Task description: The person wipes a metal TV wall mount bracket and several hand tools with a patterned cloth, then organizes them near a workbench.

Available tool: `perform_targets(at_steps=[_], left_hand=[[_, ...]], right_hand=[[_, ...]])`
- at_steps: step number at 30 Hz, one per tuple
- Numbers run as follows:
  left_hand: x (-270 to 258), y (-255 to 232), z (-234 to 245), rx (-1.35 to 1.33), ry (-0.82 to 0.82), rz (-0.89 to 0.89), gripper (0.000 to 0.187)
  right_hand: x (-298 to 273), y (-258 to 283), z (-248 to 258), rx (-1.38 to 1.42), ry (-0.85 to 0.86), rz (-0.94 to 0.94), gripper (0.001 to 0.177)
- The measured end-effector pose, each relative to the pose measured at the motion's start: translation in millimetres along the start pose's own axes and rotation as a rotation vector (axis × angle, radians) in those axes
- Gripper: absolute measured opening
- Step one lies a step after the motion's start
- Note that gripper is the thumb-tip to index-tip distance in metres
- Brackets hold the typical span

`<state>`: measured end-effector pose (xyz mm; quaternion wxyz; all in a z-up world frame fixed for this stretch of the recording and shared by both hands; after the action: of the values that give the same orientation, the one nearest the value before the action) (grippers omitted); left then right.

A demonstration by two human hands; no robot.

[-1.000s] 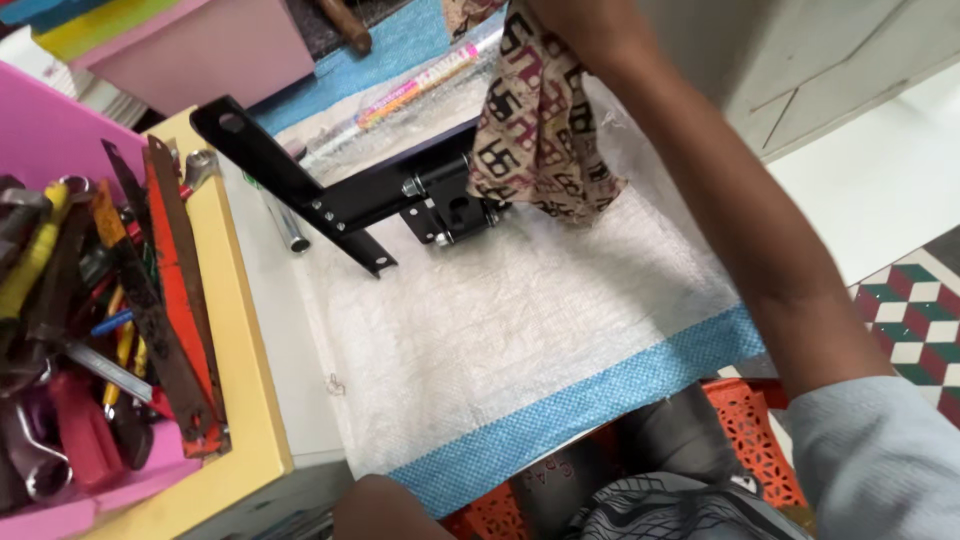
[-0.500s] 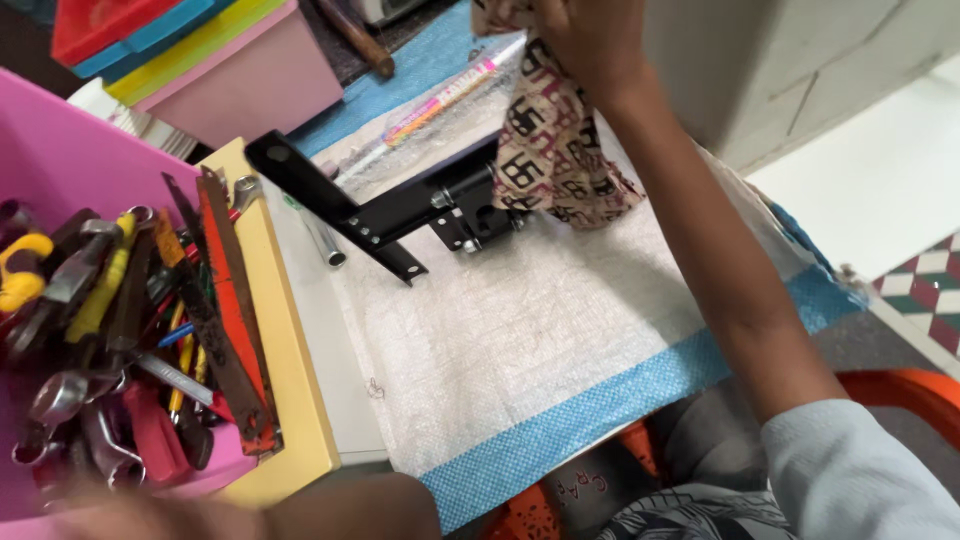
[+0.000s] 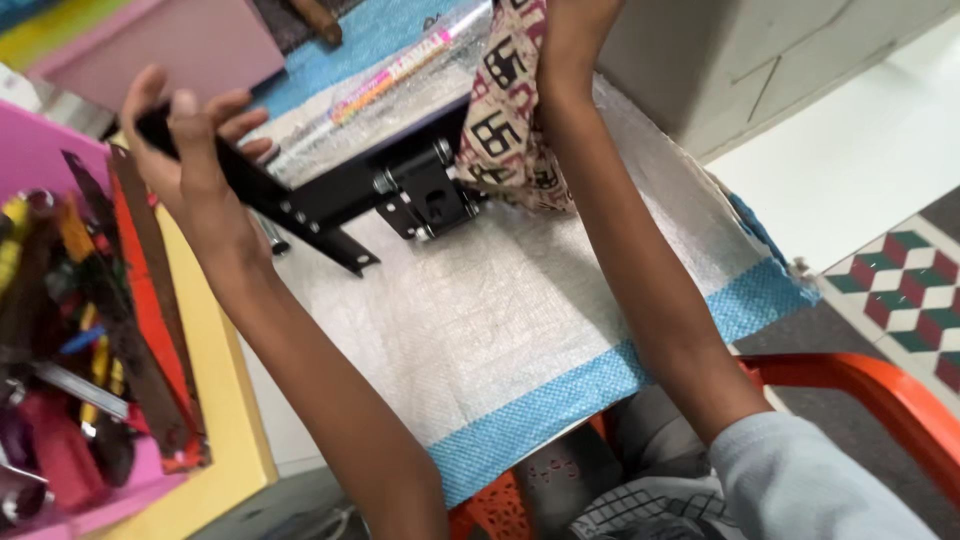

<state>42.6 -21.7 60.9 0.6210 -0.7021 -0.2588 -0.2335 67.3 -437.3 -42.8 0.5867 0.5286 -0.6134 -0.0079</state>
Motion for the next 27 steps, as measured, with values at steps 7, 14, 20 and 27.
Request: perform_targets(at_steps=[7, 14, 20, 27], left_hand=[[12, 34, -2, -0.255, 0.051, -0.029, 0.028], [-6, 18, -33, -0.119, -0.161, -0.124, 0.026], [-6, -23, -49, -0.204, 0.037, -0.153, 0.044], [-7, -7, -55, -0.225, 0.005, 0.027, 0.044]], right_hand=[[48, 88, -19, 0.108, -0.002, 0.161, 0.048], [-3, 218, -62, -0.03, 0.624, 0.389, 0.039], [-111, 217, -120, -0.212, 0.891, 0.461, 0.016], [-117, 213, -118, -0.233, 0.984, 0.795, 0.024]])
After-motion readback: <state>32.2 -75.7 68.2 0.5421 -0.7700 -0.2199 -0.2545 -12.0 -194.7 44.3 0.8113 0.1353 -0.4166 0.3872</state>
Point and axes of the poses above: each hand's wrist, its own x-axis towards the middle knuckle, its own z-axis out of the back of the hand, y = z × x, the point moved 8 cm from there along x, towards the middle knuckle, and after that the axes turned 5 degrees about -z, right-handed, at the moved point
